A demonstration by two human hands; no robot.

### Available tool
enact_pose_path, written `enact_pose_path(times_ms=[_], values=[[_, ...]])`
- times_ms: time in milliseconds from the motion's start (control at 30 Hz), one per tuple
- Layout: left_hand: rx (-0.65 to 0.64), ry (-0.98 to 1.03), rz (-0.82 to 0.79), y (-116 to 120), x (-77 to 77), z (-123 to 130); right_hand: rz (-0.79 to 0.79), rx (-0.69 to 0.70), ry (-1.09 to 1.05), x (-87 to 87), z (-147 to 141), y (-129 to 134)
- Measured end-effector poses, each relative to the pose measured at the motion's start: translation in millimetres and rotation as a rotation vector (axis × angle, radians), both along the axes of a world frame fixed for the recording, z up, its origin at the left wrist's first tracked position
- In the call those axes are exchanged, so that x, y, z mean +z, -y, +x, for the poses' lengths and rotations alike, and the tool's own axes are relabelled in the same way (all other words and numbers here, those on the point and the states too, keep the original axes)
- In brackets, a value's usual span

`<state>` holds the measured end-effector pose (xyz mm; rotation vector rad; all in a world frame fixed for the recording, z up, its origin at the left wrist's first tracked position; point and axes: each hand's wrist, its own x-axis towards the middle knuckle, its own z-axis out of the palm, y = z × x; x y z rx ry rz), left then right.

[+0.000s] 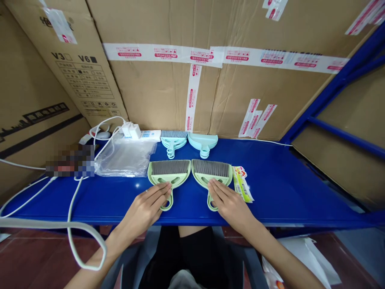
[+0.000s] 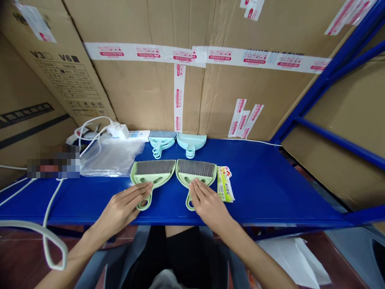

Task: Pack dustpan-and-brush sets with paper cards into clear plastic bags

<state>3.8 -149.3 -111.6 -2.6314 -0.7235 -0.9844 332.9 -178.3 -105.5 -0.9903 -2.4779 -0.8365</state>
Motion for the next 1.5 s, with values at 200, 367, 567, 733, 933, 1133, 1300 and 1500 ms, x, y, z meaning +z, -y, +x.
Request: enact_pose_path(times_ms=[200,367,567,733,933,1133,1300,1500], values=[[0.028,-0.018,-0.138,0,-3.8,-7,-0.231,-0.020,-0.087,7.9,3,3],[0.036,-0.071,-0.245,3,7.2,-14,-0.252,-0.032,-0.082,8.5,10,2],[0.023,-0.013,-0.198,5,11.2,-13,-0.267,-0.031,-0.099,7.4,11,1],[0.013,0.020,-0.135,8,8.2,-9,-0.232,-0.160,-0.069,20.3,36,17],[0.030,-0.038,-0.124,7,16.1,-8,-0.369,-0.715,-0.284,42.2,70,0],[0.025,0.000,-0.096,9,44.1,-27,-0.511,-0.877,-0.293,41.0,52,-23],[0.054,0.166,-0.060,3,85.5,-46,-0.528,-0.882,-0.275,42.3,56,-29],[0.023,0.337,-0.188,-34,151.7,-14,-0.697,-0.988,-0.176,50.3,64,-58]])
